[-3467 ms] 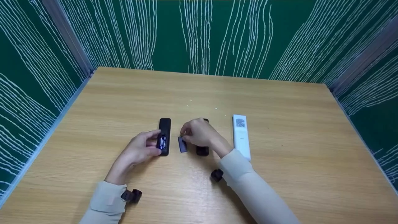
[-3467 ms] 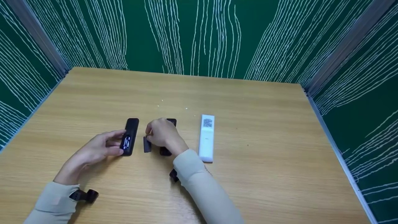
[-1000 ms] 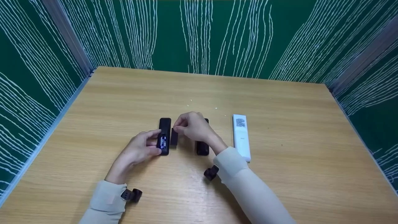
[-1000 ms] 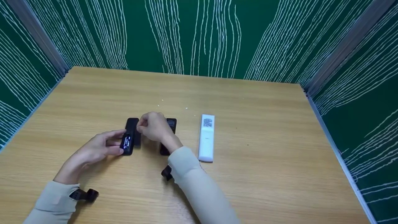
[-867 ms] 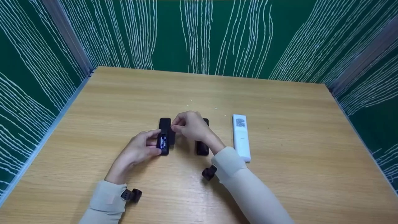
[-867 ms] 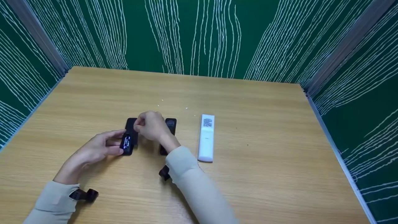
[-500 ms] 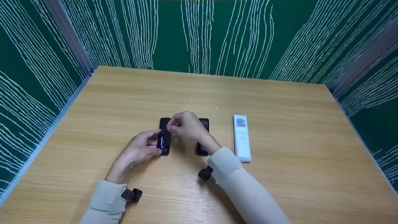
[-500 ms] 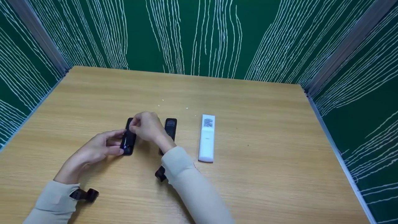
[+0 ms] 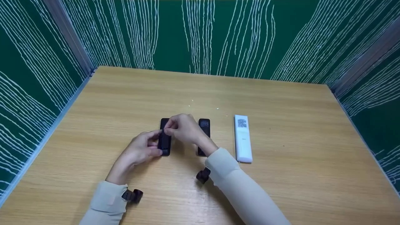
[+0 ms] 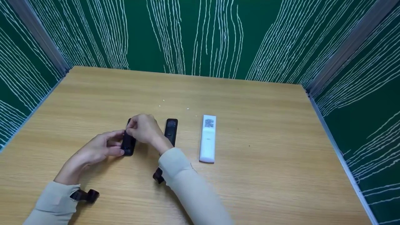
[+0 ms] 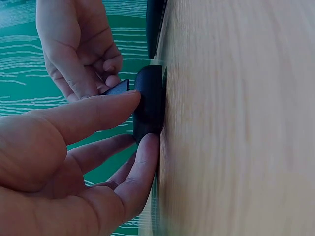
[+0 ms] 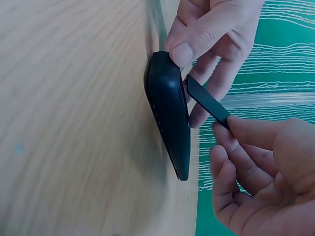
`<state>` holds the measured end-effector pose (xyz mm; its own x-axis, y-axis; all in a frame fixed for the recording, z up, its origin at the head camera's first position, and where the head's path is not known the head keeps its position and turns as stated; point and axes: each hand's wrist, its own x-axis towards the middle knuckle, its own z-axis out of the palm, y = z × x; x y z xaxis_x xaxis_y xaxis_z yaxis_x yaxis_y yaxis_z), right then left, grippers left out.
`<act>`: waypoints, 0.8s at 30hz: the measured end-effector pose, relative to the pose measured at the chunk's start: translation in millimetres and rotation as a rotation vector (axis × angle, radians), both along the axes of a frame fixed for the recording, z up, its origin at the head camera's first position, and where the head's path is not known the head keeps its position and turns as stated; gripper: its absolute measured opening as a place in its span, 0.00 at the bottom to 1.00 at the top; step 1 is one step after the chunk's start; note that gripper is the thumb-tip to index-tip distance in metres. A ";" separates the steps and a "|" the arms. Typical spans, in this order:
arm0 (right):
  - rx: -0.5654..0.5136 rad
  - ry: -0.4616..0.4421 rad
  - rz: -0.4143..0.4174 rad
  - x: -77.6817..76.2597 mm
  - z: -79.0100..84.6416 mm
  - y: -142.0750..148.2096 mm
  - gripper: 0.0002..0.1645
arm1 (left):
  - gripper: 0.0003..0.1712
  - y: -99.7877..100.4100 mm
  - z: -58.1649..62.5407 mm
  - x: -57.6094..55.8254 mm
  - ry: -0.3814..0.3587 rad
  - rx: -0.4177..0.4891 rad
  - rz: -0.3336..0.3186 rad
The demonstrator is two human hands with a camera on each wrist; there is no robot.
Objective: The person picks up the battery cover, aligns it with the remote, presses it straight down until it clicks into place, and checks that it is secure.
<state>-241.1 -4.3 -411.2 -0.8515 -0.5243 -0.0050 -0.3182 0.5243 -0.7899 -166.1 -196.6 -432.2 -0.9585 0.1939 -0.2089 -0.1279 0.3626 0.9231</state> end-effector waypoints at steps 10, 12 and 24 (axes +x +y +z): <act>0.019 0.020 0.006 -1.0 -4.9 -1.9 0.03 | 0.47 0.2 0.4 -0.6 -0.007 -0.016 0.004; 0.023 0.020 0.007 -1.0 -5.2 -2.9 0.03 | 0.46 0.1 0.5 -0.3 -0.005 -0.027 0.010; 0.041 0.022 0.006 -1.6 -8.0 -6.3 0.04 | 0.47 -0.3 0.8 0.2 -0.014 -0.051 0.026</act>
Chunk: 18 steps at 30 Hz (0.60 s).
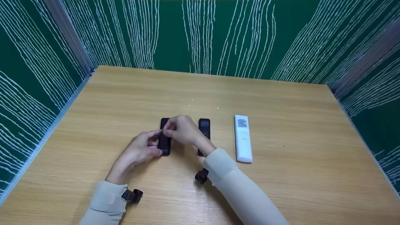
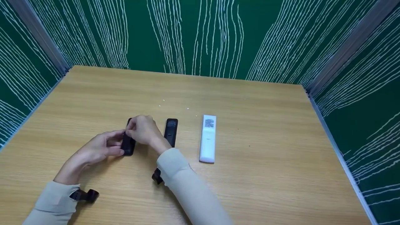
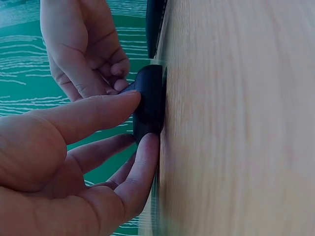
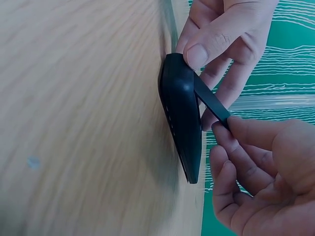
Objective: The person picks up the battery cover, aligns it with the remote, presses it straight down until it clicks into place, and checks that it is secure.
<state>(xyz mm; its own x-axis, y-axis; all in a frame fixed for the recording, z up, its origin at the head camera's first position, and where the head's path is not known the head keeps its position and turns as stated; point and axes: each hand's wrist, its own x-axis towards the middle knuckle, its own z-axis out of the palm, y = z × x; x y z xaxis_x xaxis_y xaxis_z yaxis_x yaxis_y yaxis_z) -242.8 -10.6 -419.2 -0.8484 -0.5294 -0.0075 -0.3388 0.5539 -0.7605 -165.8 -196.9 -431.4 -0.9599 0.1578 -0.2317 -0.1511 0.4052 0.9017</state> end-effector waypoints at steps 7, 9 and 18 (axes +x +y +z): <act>0.003 0.012 0.001 -0.4 -3.3 -1.8 0.03 | 0.47 0.5 0.2 0.0 0.015 -0.002 -0.013; 0.012 0.021 0.001 -0.7 -4.2 -2.1 0.03 | 0.47 0.8 0.0 -0.4 0.017 -0.003 -0.012; 0.016 0.018 -0.006 -1.7 -8.0 -2.7 0.04 | 0.46 1.2 0.0 -0.5 -0.005 0.012 0.005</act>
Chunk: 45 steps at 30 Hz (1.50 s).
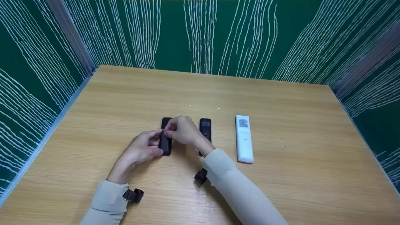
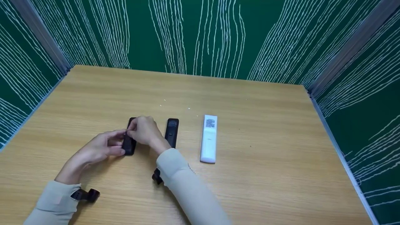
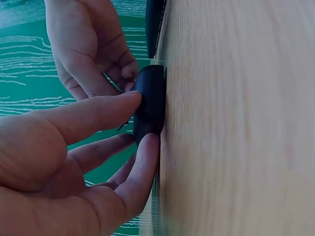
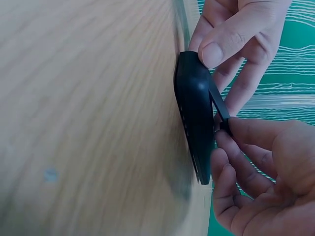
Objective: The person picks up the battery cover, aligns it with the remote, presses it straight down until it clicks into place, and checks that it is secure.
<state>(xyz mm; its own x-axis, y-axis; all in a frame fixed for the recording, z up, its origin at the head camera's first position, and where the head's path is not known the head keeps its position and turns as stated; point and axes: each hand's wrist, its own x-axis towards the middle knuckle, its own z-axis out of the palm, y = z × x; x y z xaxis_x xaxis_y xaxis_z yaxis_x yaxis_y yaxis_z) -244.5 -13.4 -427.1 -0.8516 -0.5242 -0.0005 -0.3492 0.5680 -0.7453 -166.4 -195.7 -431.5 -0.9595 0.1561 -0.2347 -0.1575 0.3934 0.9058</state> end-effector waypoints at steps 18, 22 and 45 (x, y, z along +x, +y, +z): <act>0.027 0.024 -0.002 -1.1 -2.4 -1.4 0.04 | 0.46 -0.5 -2.1 0.0 0.000 0.002 0.001; 0.030 0.024 0.000 -1.7 -3.0 -1.5 0.03 | 0.46 -0.6 -2.0 0.2 -0.001 0.003 0.003; 0.034 -0.010 -0.006 -2.9 -3.1 -2.6 0.03 | 0.46 -0.5 -0.5 -0.2 -0.010 0.028 -0.011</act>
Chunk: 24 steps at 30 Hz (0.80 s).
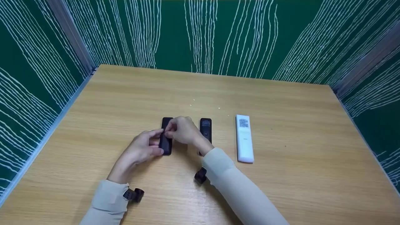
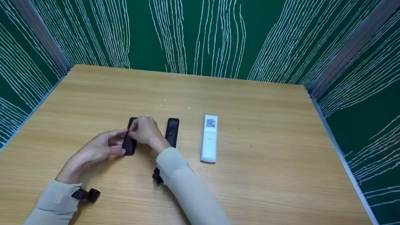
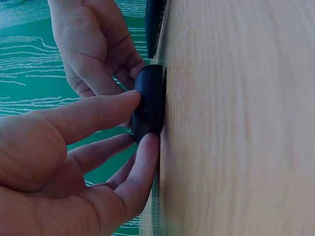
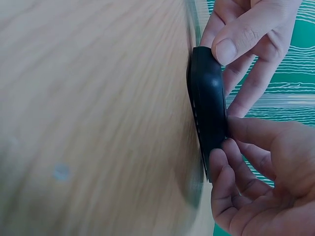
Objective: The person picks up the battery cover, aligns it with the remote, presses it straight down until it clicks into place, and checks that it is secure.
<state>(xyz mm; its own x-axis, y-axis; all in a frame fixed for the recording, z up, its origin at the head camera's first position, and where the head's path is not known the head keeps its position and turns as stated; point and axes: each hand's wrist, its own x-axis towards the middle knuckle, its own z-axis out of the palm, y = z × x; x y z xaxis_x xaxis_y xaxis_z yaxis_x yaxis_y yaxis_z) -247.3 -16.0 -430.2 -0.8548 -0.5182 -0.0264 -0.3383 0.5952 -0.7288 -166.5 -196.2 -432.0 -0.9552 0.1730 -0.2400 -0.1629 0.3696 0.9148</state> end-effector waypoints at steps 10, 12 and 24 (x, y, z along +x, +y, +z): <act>0.018 -0.020 -0.008 -2.0 2.6 0.6 0.05 | 0.46 -0.6 0.2 0.0 0.000 -0.002 0.005; 0.031 -0.019 -0.006 -3.5 3.9 1.2 0.07 | 0.46 -0.7 0.3 0.4 0.004 -0.009 0.007; 0.208 -0.112 -0.026 -17.5 18.6 6.2 0.19 | 0.46 0.1 1.2 1.0 -0.002 -0.032 0.013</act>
<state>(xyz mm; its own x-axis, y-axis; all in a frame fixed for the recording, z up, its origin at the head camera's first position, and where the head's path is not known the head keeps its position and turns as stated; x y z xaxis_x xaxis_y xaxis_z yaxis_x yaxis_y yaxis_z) -264.9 -9.8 -411.6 -0.8533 -0.4698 -0.2261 -0.2448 0.7439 -0.6218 -165.5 -196.1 -430.8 -0.9568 0.1528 -0.2473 -0.1699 0.3963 0.9023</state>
